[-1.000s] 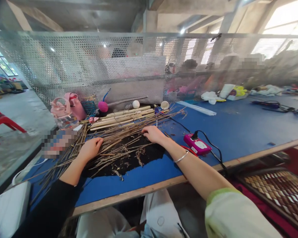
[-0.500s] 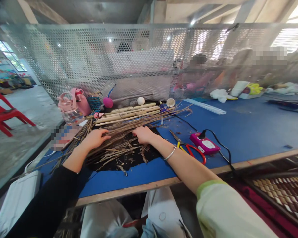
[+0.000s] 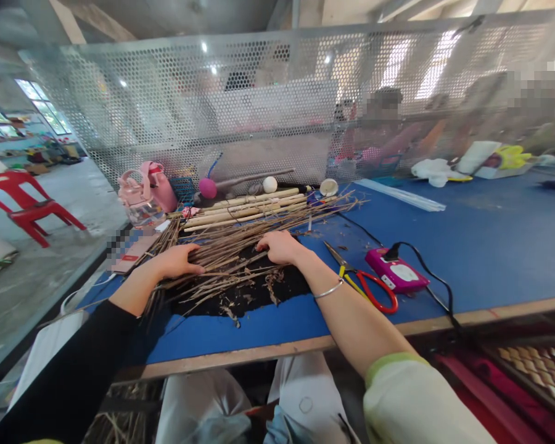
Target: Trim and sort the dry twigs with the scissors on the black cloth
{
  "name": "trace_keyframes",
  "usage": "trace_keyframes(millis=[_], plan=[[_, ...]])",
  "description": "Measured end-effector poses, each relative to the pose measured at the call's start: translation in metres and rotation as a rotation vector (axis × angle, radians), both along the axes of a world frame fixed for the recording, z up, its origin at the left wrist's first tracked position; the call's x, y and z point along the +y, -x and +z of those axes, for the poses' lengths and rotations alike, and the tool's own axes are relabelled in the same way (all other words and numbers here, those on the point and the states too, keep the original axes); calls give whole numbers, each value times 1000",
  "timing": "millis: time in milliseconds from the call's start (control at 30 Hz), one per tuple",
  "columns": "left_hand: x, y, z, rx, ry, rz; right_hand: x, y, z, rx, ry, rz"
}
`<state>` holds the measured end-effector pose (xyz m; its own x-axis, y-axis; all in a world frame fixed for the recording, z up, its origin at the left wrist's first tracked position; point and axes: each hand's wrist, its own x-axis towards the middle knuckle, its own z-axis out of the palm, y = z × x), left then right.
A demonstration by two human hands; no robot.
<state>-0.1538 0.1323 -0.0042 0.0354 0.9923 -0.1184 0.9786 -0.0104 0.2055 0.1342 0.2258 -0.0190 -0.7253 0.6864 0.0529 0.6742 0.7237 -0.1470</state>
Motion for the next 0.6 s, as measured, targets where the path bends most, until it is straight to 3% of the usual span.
trace_keyframes(millis=[133,333,600], plan=[[4,-5,5,16,5,-30,-1,-5,1,97,3,-73],[10,0,22,14,17,-48,0,-6,0,211,-19,-211],[8,5,27,-27,93,-37,-1,-5,-2,249,6,-226]])
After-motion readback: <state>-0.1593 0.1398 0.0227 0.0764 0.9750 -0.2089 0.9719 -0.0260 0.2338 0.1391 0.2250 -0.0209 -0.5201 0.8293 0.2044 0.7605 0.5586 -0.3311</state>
